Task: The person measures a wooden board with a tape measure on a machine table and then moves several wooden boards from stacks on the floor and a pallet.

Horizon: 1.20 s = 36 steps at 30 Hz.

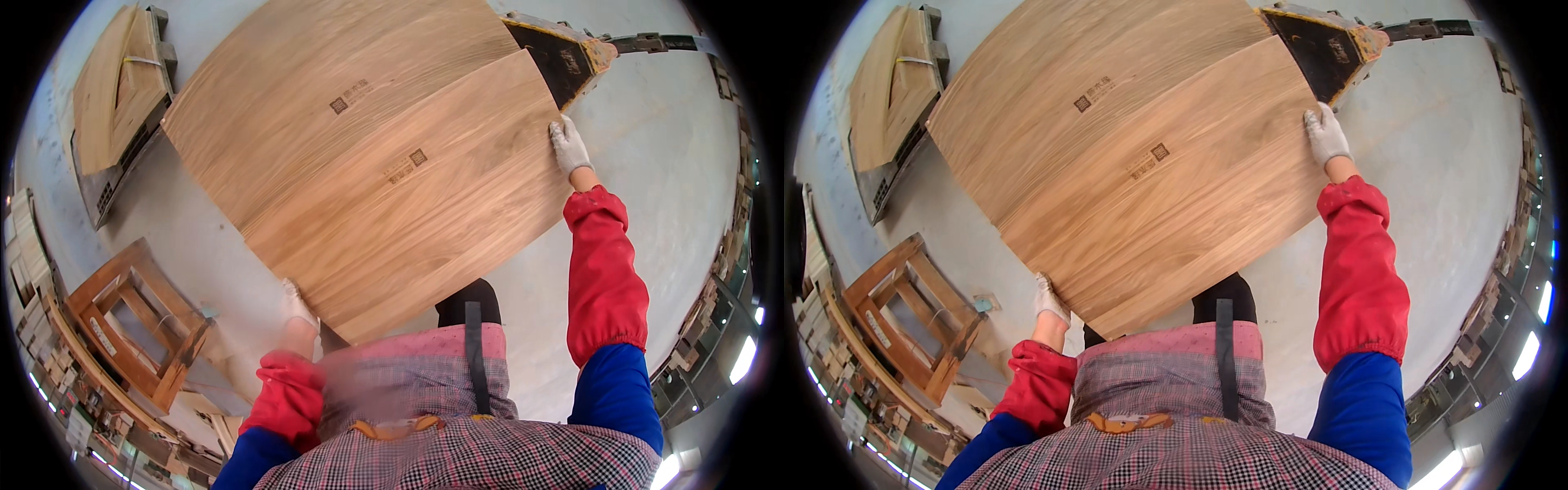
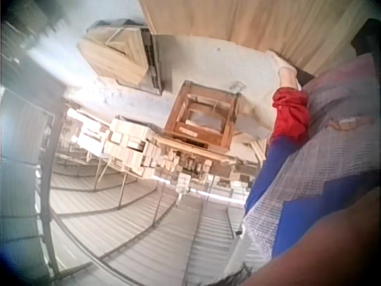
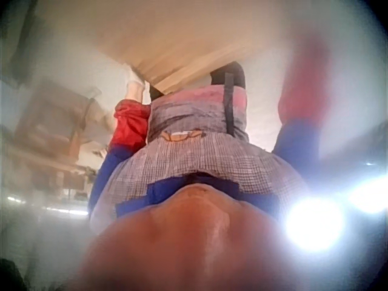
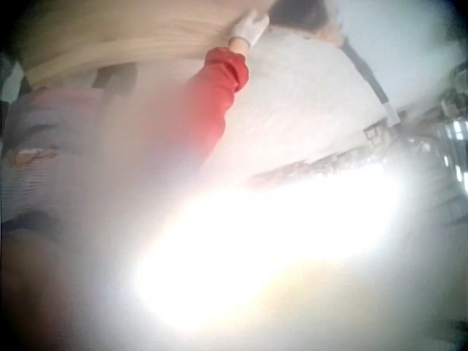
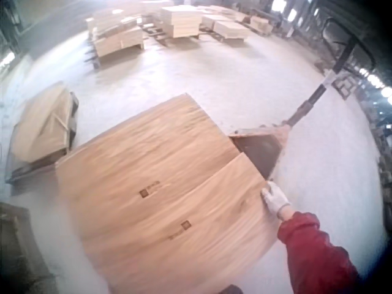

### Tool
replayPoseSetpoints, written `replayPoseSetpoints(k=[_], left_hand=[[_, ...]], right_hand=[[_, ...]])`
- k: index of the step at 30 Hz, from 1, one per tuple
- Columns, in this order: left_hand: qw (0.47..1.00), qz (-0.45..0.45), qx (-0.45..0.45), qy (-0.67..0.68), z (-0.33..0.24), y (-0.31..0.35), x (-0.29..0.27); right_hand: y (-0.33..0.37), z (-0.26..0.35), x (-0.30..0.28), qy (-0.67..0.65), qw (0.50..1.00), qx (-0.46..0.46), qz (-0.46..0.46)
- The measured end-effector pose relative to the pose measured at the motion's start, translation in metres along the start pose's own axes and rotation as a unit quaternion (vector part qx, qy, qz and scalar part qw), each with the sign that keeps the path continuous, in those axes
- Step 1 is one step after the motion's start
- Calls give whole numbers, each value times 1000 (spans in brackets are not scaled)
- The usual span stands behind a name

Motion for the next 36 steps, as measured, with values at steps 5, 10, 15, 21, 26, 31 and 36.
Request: replayPoseSetpoints(k=[5,10,15,21,26,31,36], left_hand=[[975,3,199,-98,-18,-19,-11],[552,-101,681,-470,-100,45,41],[453,40,685,-569,-139,62,108],[469,87,667,-573,-143,39,119],[453,95,677,-573,-136,38,119],[459,116,685,-554,-144,25,115],[523,28,750,-403,-147,35,67]], right_hand=[[91,32,-29,114,975,34,-186],[274,11,60,-441,774,425,-163],[384,127,164,-682,497,534,49],[390,129,178,-708,465,531,-7],[398,110,193,-660,525,538,-9],[391,122,188,-649,520,555,2],[389,95,208,-612,586,529,43]])
Point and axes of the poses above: each hand's wrist, its own y-axis away from the middle knuckle, its own x-axis out of the palm, z = x × y, the point moved 5 cm from there along -y, towards the middle knuckle, and after that the axes turned 1 degree about -z, right-handed, at the moved point
